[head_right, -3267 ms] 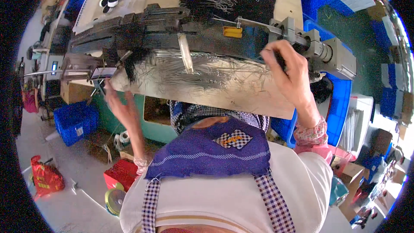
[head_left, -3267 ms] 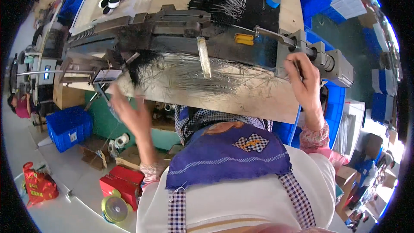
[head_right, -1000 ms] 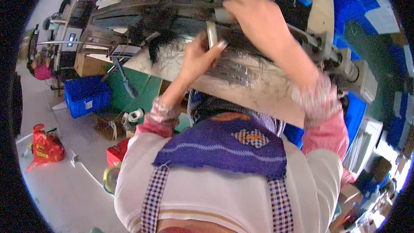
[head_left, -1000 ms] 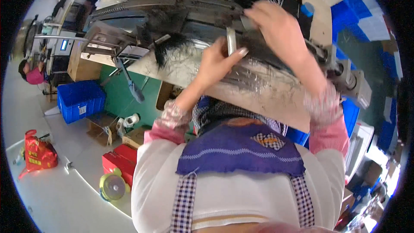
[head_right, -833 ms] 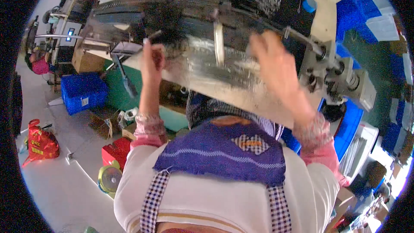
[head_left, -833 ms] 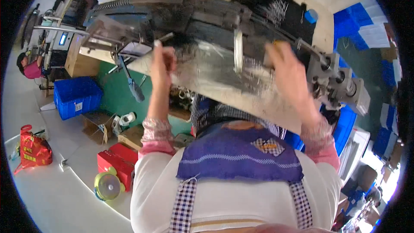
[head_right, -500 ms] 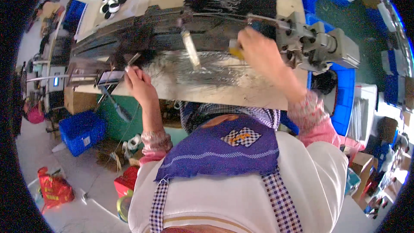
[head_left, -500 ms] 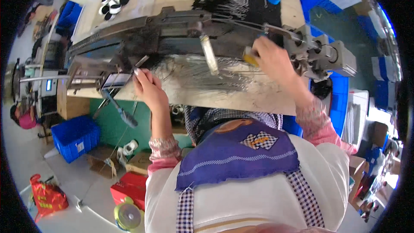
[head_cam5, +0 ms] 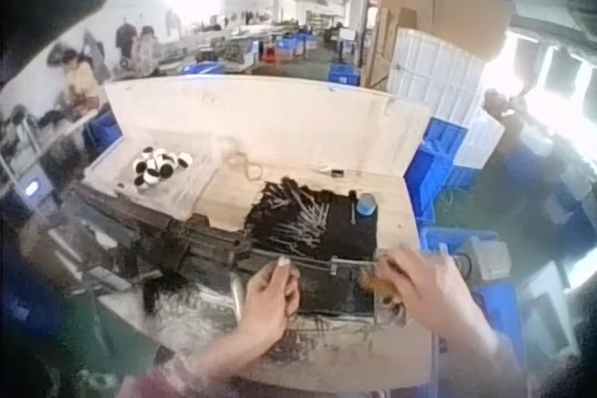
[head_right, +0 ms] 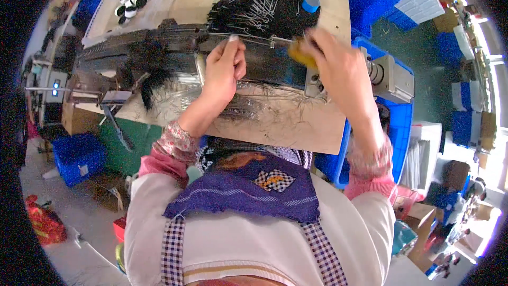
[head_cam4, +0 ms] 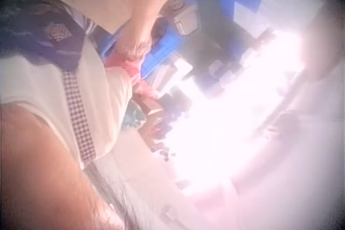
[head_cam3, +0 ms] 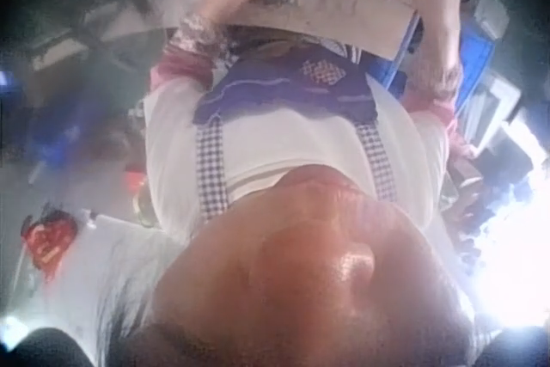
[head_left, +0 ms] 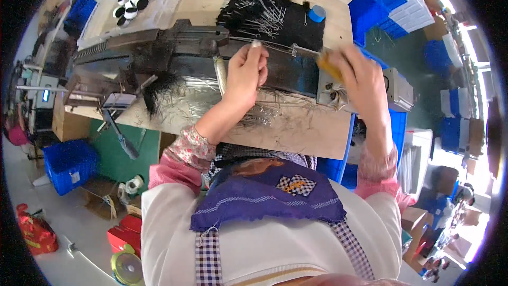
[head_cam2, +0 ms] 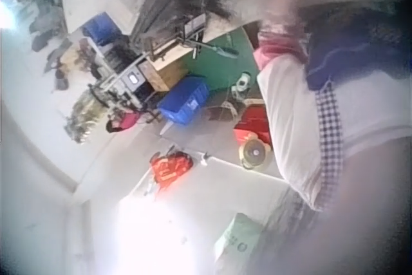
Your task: Assembling small brush components using a specialized industrial jig and adhesive.
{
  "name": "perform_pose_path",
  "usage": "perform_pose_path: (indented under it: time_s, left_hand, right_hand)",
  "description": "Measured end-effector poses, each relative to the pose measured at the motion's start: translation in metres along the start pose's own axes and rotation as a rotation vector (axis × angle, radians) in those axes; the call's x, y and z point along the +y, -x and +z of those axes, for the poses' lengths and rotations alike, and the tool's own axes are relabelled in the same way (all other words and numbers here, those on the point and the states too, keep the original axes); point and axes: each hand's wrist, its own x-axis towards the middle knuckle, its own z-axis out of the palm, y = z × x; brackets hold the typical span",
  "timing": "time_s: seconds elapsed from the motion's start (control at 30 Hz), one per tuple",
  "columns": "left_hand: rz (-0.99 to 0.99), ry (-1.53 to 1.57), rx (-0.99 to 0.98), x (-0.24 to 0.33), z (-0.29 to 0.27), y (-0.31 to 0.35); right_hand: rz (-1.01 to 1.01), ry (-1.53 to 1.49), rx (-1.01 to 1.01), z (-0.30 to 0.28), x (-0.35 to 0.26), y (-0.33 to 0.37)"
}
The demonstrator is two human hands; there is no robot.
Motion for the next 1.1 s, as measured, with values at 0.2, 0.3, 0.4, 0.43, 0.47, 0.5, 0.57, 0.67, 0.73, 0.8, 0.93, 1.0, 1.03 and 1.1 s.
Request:
perform_pose_path:
  time_s: [0.2, 0.3, 0.4, 0.43, 0.47, 0.5, 0.57, 0.67, 0.73, 0.8, 0.93, 1.0, 1.03, 1.1]
  left_hand:
    - [0.025, -0.042, 0.116, 0.008, 0.005, 0.001]
    - [0.020, 0.013, 0.142, 0.004, 0.006, 0.006]
    - [0.028, 0.043, 0.145, 0.009, 0.006, 0.005]
    - [0.032, 0.084, 0.120, 0.008, 0.005, 0.003]
    - [0.025, -0.013, 0.036, 0.014, -0.004, 0.002]
    - [0.011, -0.028, 0.028, 0.013, -0.004, 0.002]
    - [-0.094, 0.076, -0.027, 0.012, 0.007, 0.001]
    - [-0.121, 0.255, -0.167, 0.007, 0.011, 0.000]
    - [-0.077, 0.494, -0.212, 0.012, 0.011, -0.001]
    - [-0.168, 0.660, -0.180, 0.031, 0.003, 0.001]
    - [-0.235, 0.818, -0.164, 0.037, -0.003, 0.004]
    - [-0.157, 0.690, -0.152, 0.031, -0.007, 0.006]
    - [-0.157, 0.707, -0.158, 0.029, -0.005, 0.006]
    - [-0.106, 0.767, -0.181, 0.027, -0.006, 0.009]
  right_hand:
    - [-0.354, 0.025, -0.244, 0.083, 0.006, -0.100]
    - [-0.374, -0.120, -0.319, 0.085, 0.002, -0.098]
    - [-0.115, -0.457, -0.436, 0.073, 0.005, -0.094]
    - [-0.090, -0.483, -0.489, 0.066, 0.008, -0.101]
    - [-0.001, -0.534, -0.512, 0.067, 0.006, -0.105]
    - [0.089, -0.588, -0.533, 0.068, 0.004, -0.108]
    - [0.152, -0.621, -0.599, 0.062, 0.006, -0.114]
    - [0.066, -0.435, -0.686, 0.058, 0.000, -0.116]
    - [-0.198, -0.042, -0.440, 0.064, 0.004, -0.115]
    - [-0.307, 0.144, -0.288, 0.054, 0.006, -0.107]
    - [-0.398, 0.366, 0.001, 0.055, -0.009, -0.084]
    - [-0.488, 0.157, -0.076, 0.074, -0.036, -0.065]
    - [-0.461, 0.163, 0.020, 0.083, -0.040, -0.060]
    - [-0.411, 0.119, 0.082, 0.077, -0.023, -0.082]
